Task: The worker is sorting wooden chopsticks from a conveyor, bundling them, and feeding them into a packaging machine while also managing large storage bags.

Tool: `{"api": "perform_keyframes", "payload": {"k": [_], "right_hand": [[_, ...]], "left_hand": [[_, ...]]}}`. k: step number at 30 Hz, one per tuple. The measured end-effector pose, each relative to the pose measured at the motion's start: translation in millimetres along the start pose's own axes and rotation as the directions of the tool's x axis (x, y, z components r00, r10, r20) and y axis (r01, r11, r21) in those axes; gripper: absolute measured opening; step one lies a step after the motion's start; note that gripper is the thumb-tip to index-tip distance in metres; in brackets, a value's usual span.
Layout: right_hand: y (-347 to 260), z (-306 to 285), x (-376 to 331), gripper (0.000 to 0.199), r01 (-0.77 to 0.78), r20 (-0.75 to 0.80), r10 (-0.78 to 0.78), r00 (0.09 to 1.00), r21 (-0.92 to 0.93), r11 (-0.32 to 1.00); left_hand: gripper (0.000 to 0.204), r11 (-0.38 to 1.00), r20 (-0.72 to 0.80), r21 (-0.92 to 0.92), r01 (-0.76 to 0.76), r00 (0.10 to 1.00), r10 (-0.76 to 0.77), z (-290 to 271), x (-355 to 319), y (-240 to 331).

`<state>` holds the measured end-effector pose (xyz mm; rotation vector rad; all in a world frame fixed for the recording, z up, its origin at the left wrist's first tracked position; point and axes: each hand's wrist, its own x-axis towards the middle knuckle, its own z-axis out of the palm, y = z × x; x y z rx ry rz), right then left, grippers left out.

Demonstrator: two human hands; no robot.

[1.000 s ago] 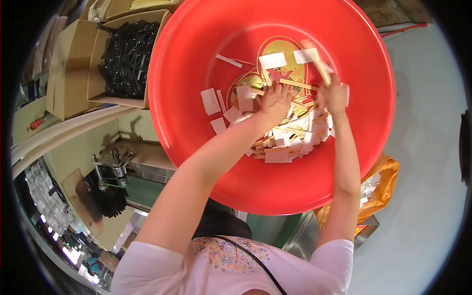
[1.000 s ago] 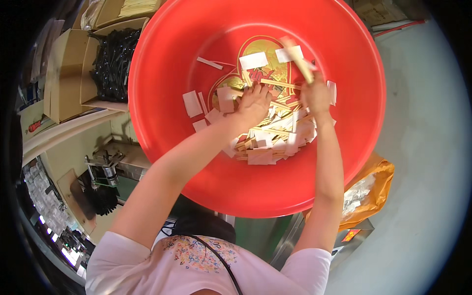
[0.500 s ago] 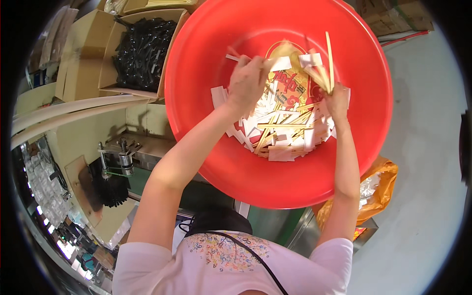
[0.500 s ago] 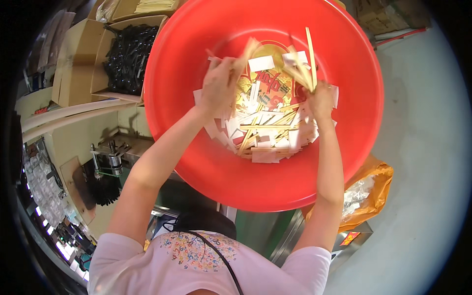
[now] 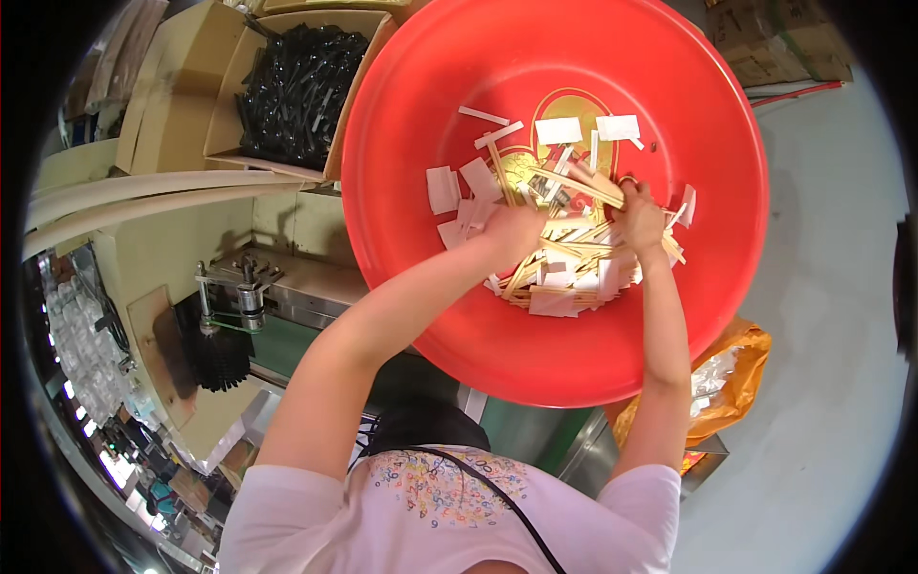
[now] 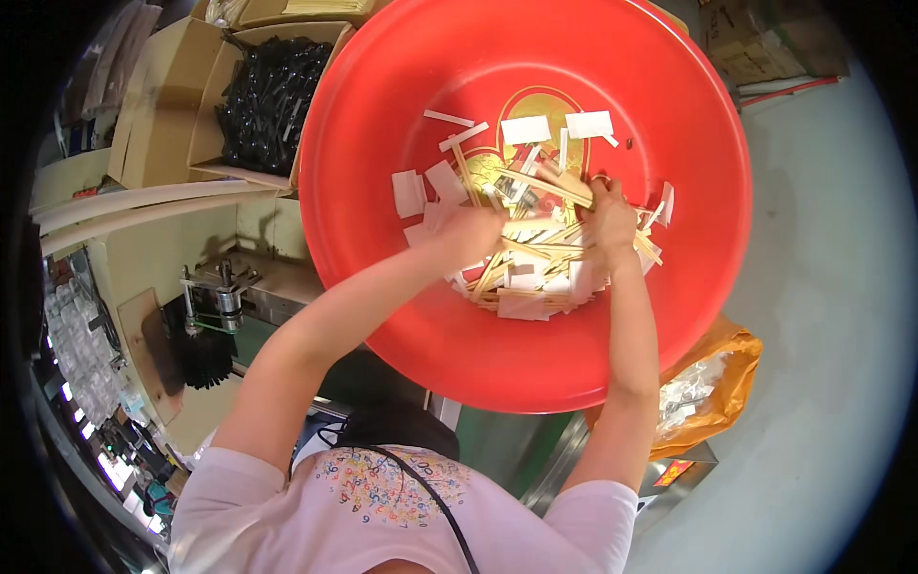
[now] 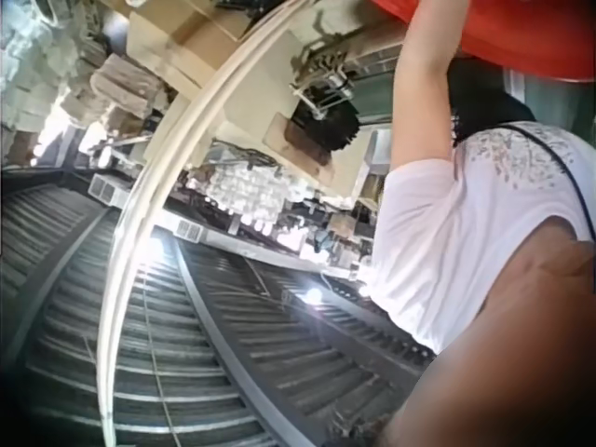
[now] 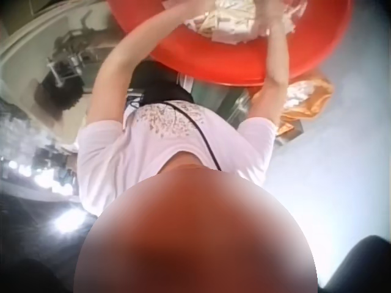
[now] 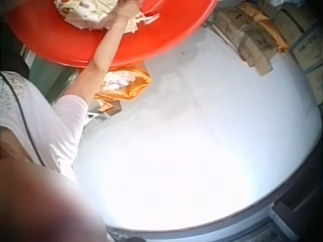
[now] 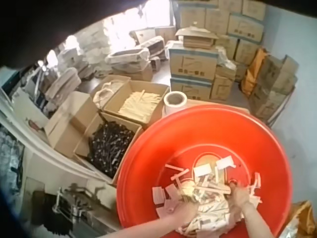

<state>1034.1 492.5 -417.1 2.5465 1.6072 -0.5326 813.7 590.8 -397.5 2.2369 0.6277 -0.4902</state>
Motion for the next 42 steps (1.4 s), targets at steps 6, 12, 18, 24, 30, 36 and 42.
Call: {"api": "perform_keyframes", "payload": {"k": [6,12,18,24,30,36,42], "right_hand": [[-36.9,-29.9,-6.9,0.034,0.150,-0.168,-0.128,0.977,0.127,0.981],[-59.9,-5.6,-26.6,0.037,0.243,0.200,-0.252,0.947,0.069,0.968],[-92.2,29.8,-34.7,0.049,0.593,0.236,-0.552,0.800,-0.173,0.786],[-103.2,52.4,-36.6,0.039,0.585,0.278,-0.514,0.811,-0.370,0.722],[-84.6,57.9,-34.1,0.037,0.559,0.237,-0.510,0.827,-0.260,0.787],[-65.0,-59.7,-62.7,0.031,-0.042,0.169,-0.148,0.974,0.785,0.618],[-118.7,-134.3,-116.5,0.026,-0.334,0.273,-0.495,0.825,0.942,-0.037]], "left_hand": [[0.022,0.908,-0.054,0.415,-0.050,0.995,0.079,25.9,-20.7,-12.5],[0.029,0.518,0.015,-0.852,0.073,0.993,-0.115,-66.1,-57.6,-6.4],[0.041,0.937,-0.462,-0.349,0.000,0.870,-0.172,-48.3,17.4,-65.3],[0.043,0.801,-0.269,-0.301,0.517,0.760,-0.591,5.9,53.3,-60.8],[0.026,0.825,-0.508,-0.511,0.242,0.689,-0.517,-61.7,21.1,-28.7],[0.020,0.335,-0.586,-0.806,-0.488,0.738,-0.334,-135.6,-109.7,18.7],[0.019,0.043,-0.271,-0.960,-0.277,0.882,-0.386,-82.3,-162.6,45.5]]}}
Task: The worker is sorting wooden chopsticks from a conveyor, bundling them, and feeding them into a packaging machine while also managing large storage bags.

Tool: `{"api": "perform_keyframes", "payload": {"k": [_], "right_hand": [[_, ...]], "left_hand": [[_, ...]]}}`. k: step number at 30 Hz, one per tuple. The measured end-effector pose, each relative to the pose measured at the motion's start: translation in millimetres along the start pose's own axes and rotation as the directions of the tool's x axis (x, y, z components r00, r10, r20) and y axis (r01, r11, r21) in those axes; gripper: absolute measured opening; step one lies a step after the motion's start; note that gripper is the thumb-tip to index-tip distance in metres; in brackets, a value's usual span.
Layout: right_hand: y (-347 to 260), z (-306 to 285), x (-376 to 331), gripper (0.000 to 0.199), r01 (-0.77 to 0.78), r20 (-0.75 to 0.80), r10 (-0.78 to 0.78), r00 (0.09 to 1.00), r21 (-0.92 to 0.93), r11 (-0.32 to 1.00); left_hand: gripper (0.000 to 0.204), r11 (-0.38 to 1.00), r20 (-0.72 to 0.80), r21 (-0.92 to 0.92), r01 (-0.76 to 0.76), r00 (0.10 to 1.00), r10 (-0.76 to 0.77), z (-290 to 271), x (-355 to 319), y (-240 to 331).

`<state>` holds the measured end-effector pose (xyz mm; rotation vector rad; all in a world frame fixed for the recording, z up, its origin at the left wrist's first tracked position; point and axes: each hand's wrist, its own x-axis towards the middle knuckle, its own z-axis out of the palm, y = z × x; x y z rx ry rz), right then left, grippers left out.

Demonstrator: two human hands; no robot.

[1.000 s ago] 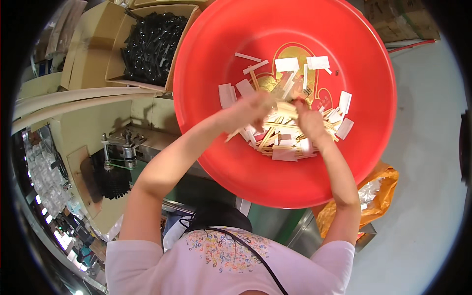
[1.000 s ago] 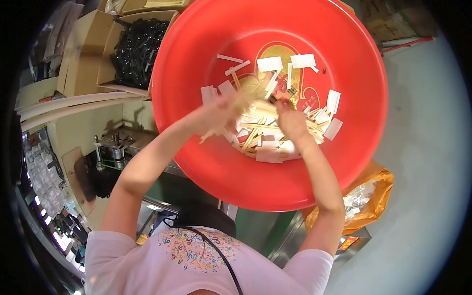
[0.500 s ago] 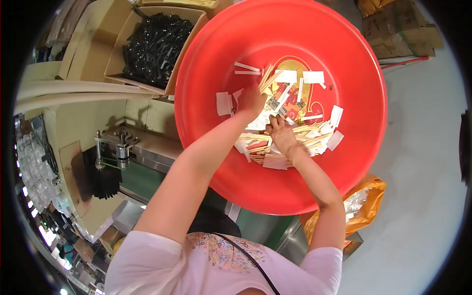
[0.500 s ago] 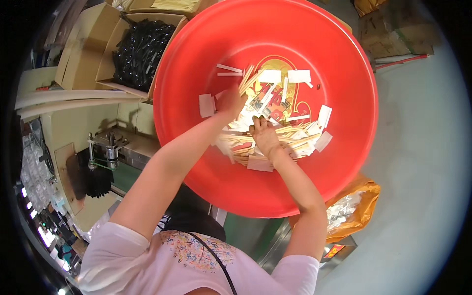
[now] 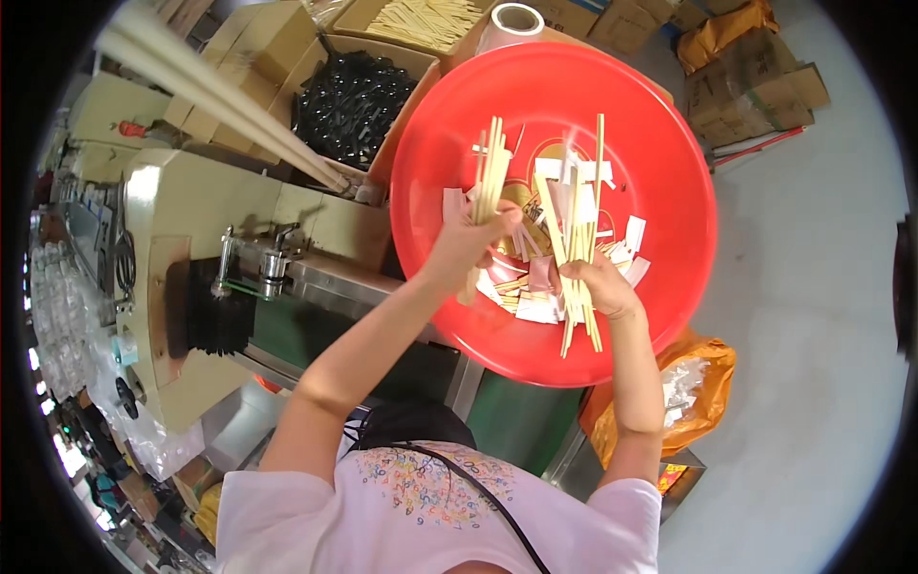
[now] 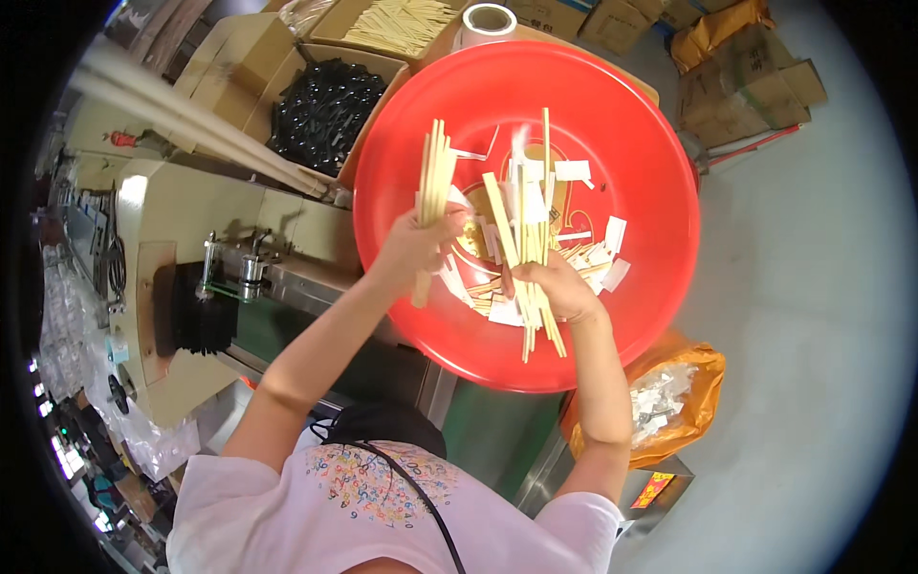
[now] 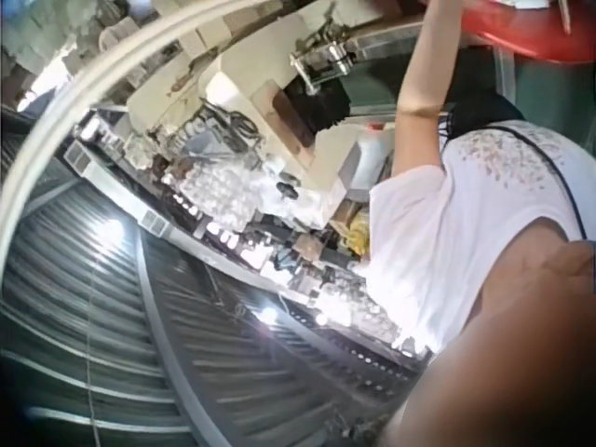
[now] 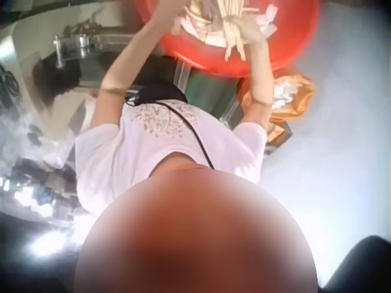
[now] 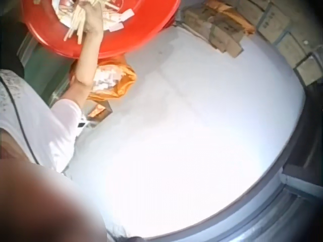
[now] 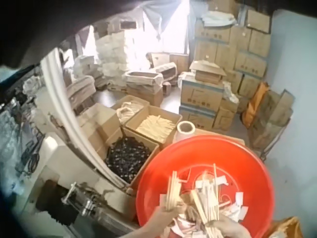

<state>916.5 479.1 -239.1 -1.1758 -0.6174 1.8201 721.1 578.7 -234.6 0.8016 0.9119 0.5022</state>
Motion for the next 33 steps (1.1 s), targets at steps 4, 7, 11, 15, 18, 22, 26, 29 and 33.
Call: {"api": "perform_keyframes", "payload": {"k": [4,7,11,15,18,22,26,29,33], "right_hand": [[5.4,32.0,-7.5,0.023,-0.002,-0.025,0.001,1.000,-0.010,1.000],[11.8,52.2,-8.3,0.023,-0.019,-0.085,0.010,0.996,-0.106,0.994],[12.2,63.4,-17.3,0.025,-0.039,-0.107,0.040,0.993,0.012,0.999],[26.9,54.9,-25.8,0.020,-0.021,-0.073,0.014,0.997,-0.097,0.995],[18.1,60.6,-35.2,0.018,-0.059,-0.124,0.047,0.991,-0.098,0.993],[17.9,55.1,-44.4,0.016,-0.027,-0.108,0.014,0.994,-0.125,0.992],[14.4,60.1,-50.4,0.014,0.002,-0.140,-0.017,0.990,-0.102,0.995],[12.9,60.7,-44.5,0.012,0.013,-0.182,-0.028,0.983,-0.082,0.997],[13.8,60.8,-35.3,0.011,0.041,-0.251,-0.067,0.966,-0.107,0.993]], "left_hand": [[0.020,0.991,-0.023,-0.088,-0.096,0.995,0.095,24.7,-21.1,-10.3],[0.023,0.949,-0.001,-0.096,-0.301,0.953,0.302,26.1,-29.2,-5.1],[0.026,0.977,-0.059,-0.105,-0.187,0.982,0.182,15.5,-33.2,-1.0],[0.024,0.996,-0.067,0.016,-0.083,0.994,0.084,-7.5,-22.8,3.9],[0.024,0.994,0.027,0.078,-0.072,0.997,0.070,-13.7,-9.9,4.9],[0.034,0.935,-0.291,0.203,-0.292,0.894,0.342,-24.8,8.1,13.4],[0.041,0.753,-0.159,0.593,-0.284,0.876,0.456,-10.0,-4.9,19.6],[0.041,0.800,-0.144,0.467,-0.378,0.860,0.490,5.0,-21.7,25.8],[0.033,0.971,0.043,0.168,-0.168,0.986,0.163,6.7,-39.7,6.9]]}}
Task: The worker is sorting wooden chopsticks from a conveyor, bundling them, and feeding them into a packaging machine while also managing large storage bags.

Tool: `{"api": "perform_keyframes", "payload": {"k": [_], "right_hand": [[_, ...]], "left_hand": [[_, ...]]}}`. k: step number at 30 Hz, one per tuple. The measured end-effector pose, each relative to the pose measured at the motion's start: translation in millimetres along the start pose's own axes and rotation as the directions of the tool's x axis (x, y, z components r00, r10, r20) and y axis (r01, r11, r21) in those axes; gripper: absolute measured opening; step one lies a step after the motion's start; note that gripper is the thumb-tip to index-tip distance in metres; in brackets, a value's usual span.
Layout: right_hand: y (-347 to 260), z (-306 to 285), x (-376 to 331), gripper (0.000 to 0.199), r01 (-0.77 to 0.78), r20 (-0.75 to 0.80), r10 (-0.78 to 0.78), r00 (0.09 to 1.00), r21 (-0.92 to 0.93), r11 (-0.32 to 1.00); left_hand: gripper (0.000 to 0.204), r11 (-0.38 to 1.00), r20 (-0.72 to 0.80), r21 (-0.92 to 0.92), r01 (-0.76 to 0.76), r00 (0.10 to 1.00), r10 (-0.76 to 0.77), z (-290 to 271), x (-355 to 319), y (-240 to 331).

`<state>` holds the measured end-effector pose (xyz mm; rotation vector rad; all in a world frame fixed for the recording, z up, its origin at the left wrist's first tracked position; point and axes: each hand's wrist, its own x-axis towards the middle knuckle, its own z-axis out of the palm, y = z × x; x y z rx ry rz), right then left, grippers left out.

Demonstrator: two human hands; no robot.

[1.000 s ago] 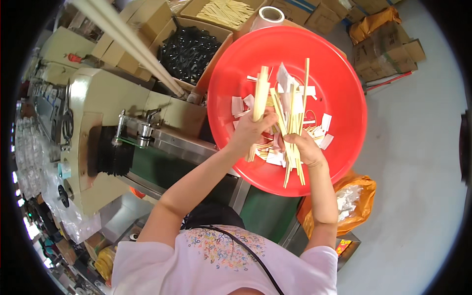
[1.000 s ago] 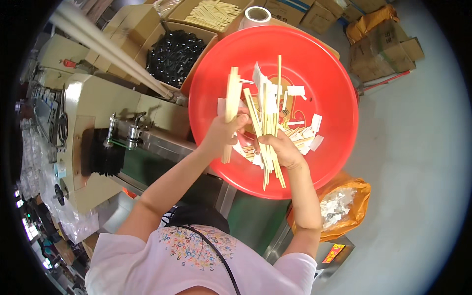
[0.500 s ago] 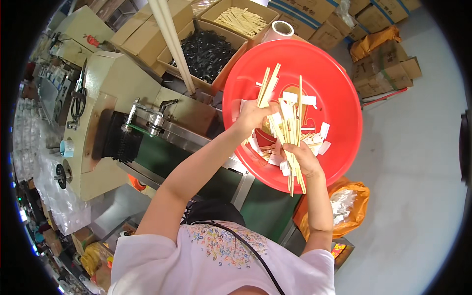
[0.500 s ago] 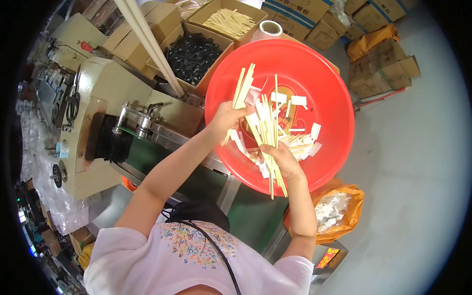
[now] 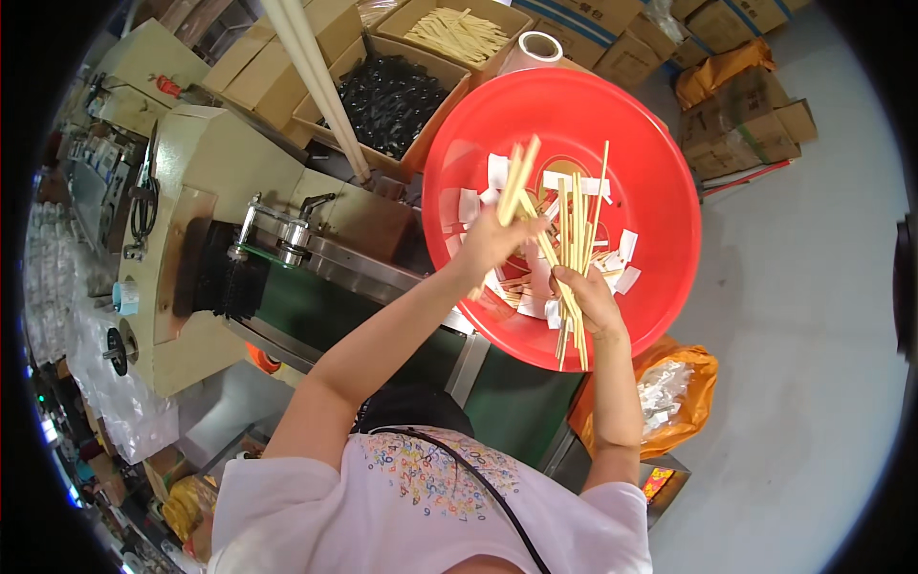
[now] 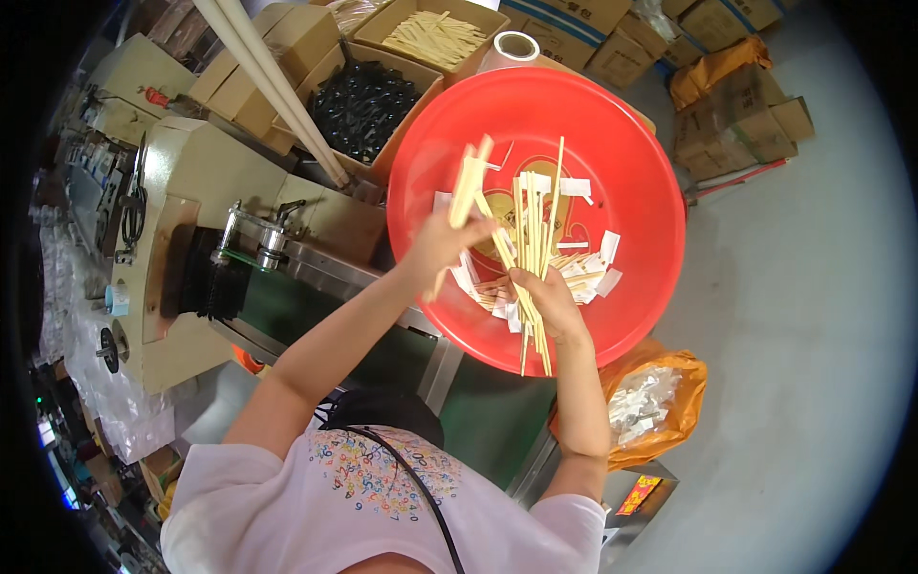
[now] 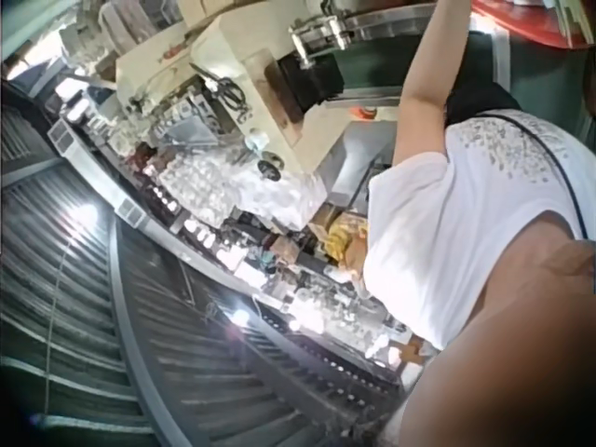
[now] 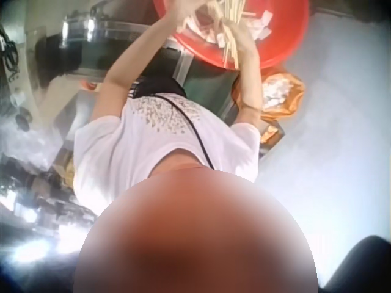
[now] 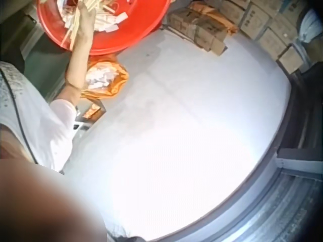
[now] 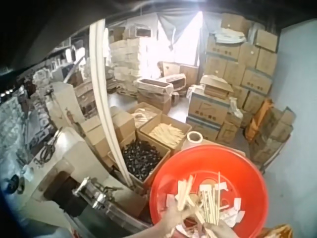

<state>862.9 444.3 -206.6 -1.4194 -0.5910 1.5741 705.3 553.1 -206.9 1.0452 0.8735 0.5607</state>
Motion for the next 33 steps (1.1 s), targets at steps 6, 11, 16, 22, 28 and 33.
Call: {"api": "perform_keyframes", "payload": {"k": [6,11,16,22,28,33], "right_hand": [[6.9,20.8,16.3,0.039,0.006,0.066,0.021,0.998,-0.386,0.922],[9.3,16.3,28.8,0.041,-0.088,0.124,0.159,0.980,-0.446,0.891],[4.0,16.3,13.2,0.034,-0.165,0.293,0.231,0.928,-0.233,0.958],[33.7,-20.9,30.2,0.016,-0.119,-0.121,0.078,0.990,-0.376,0.919],[56.2,-49.5,85.3,0.024,0.085,-0.163,-0.075,0.984,0.054,0.995],[53.5,-7.7,82.0,0.031,0.102,-0.242,-0.091,0.966,0.033,0.994]], "left_hand": [[0.032,0.967,0.101,-0.199,0.158,0.985,-0.140,24.1,5.7,-47.7],[0.024,0.962,0.021,-0.272,0.027,1.000,-0.022,21.7,16.3,-57.0],[0.017,0.807,0.030,-0.583,0.099,0.994,-0.101,-17.0,27.1,-7.8],[0.018,0.883,-0.061,-0.469,-0.029,0.998,0.000,-60.1,5.0,50.7],[0.012,0.931,-0.237,0.208,-0.301,0.908,0.346,-83.1,-105.0,0.5],[0.015,0.848,-0.333,0.423,-0.318,0.816,0.472,-107.6,-141.2,-132.9]]}}
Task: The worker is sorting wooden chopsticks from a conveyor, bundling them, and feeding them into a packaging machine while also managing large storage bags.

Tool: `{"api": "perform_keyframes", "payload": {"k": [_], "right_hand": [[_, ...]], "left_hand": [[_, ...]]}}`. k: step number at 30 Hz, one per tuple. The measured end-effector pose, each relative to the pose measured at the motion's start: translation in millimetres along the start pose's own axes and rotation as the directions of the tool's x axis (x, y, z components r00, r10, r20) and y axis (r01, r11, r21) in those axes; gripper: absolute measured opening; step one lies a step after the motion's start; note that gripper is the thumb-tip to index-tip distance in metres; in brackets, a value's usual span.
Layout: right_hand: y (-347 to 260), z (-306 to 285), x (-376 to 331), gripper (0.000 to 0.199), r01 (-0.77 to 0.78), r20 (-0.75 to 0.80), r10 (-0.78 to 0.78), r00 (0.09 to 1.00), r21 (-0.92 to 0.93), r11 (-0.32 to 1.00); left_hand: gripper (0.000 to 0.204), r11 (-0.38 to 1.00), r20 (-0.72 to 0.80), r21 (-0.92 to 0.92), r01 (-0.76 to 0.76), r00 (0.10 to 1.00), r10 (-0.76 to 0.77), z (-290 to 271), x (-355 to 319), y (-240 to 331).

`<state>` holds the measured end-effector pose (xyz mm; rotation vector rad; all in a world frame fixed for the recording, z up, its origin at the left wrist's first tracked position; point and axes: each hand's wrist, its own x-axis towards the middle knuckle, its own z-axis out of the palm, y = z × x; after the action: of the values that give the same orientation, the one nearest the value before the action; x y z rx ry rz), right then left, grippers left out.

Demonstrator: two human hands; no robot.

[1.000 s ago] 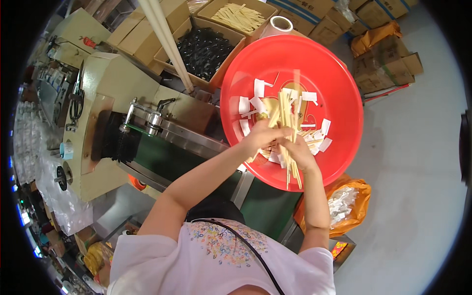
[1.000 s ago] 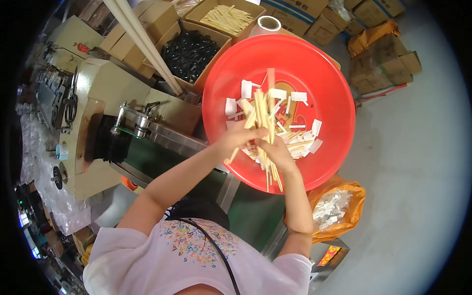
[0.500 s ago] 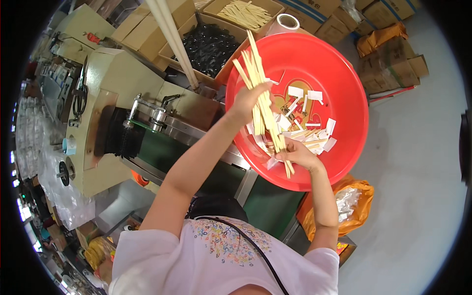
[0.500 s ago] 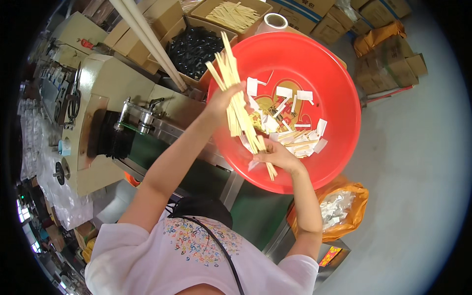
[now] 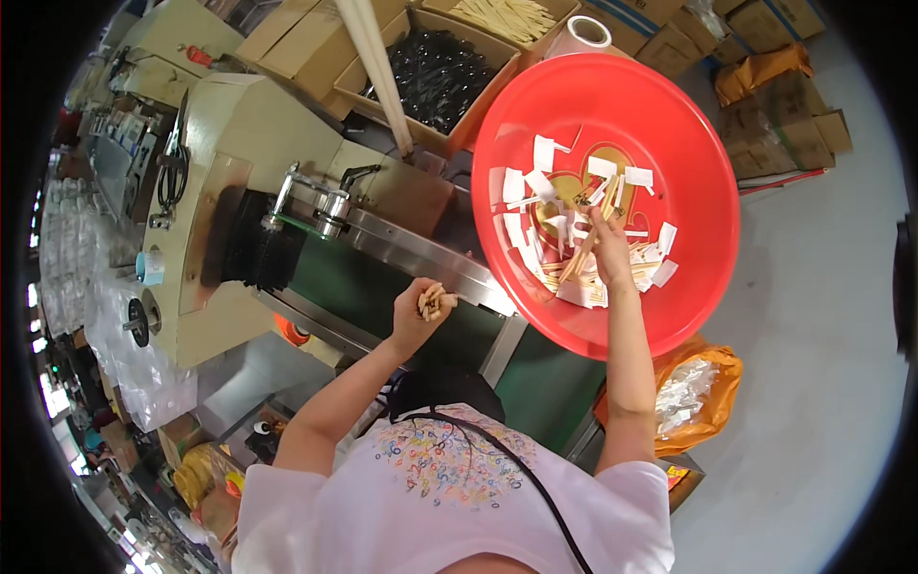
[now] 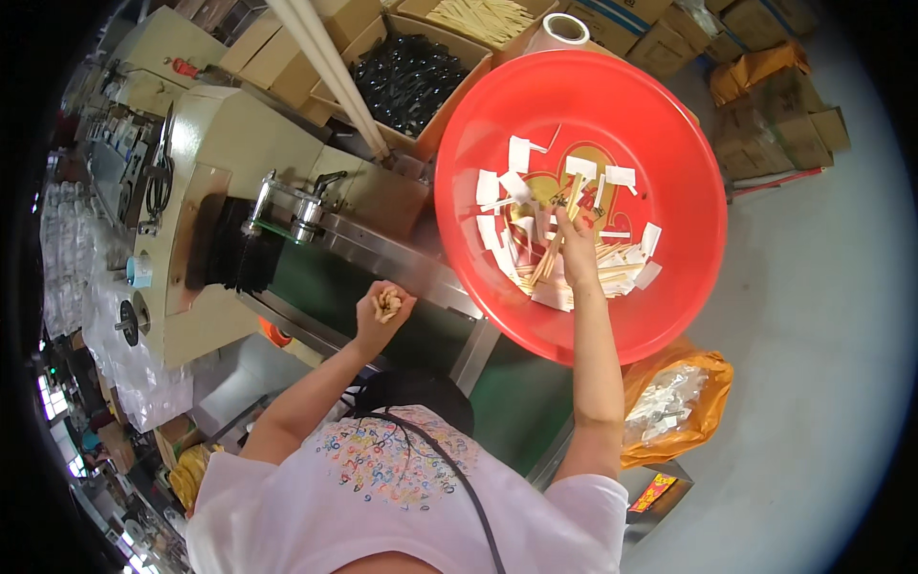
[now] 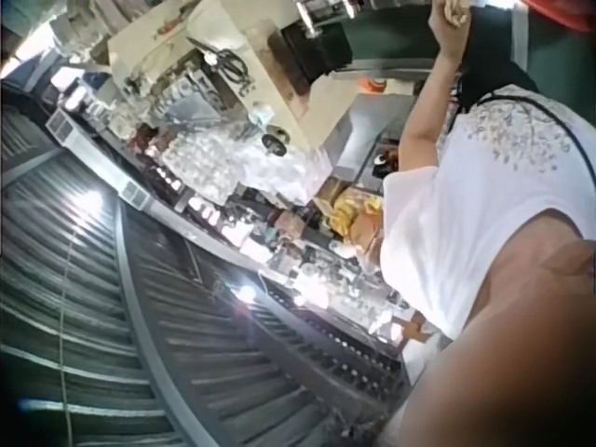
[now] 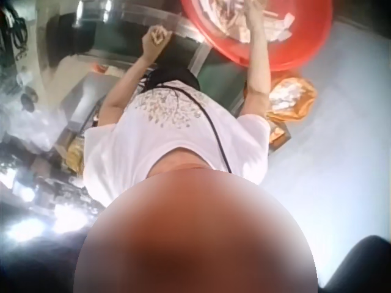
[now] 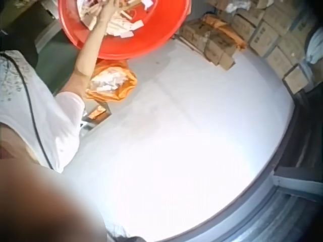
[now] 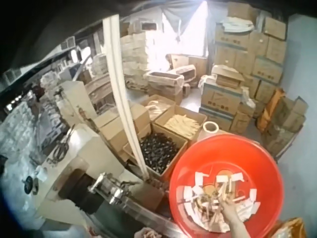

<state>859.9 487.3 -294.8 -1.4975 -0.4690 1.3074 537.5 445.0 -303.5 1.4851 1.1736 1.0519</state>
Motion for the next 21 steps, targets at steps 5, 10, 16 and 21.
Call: {"api": "perform_keyframes", "payload": {"k": [5,10,16,21], "right_hand": [[-16.1,22.6,-31.1,0.030,-0.045,0.050,0.045,0.998,0.000,0.999],[15.3,101.2,-91.7,0.041,-0.175,0.388,0.088,0.917,0.196,0.965],[59.8,141.2,-114.0,0.046,0.345,0.613,-0.217,0.759,-0.097,0.934],[24.1,84.5,-55.7,0.031,0.080,0.252,0.002,0.968,-0.316,0.945]], "left_hand": [[0.014,0.937,0.011,0.349,0.022,1.000,-0.028,-8.1,10.9,-19.2],[0.019,0.839,0.363,-0.217,0.499,0.839,-0.405,6.1,27.1,18.9],[0.030,0.957,0.169,0.265,-0.119,0.983,0.076,-2.9,10.9,21.6],[0.022,0.995,0.168,-0.019,0.100,0.981,-0.096,-25.0,-16.6,-18.7]]}}
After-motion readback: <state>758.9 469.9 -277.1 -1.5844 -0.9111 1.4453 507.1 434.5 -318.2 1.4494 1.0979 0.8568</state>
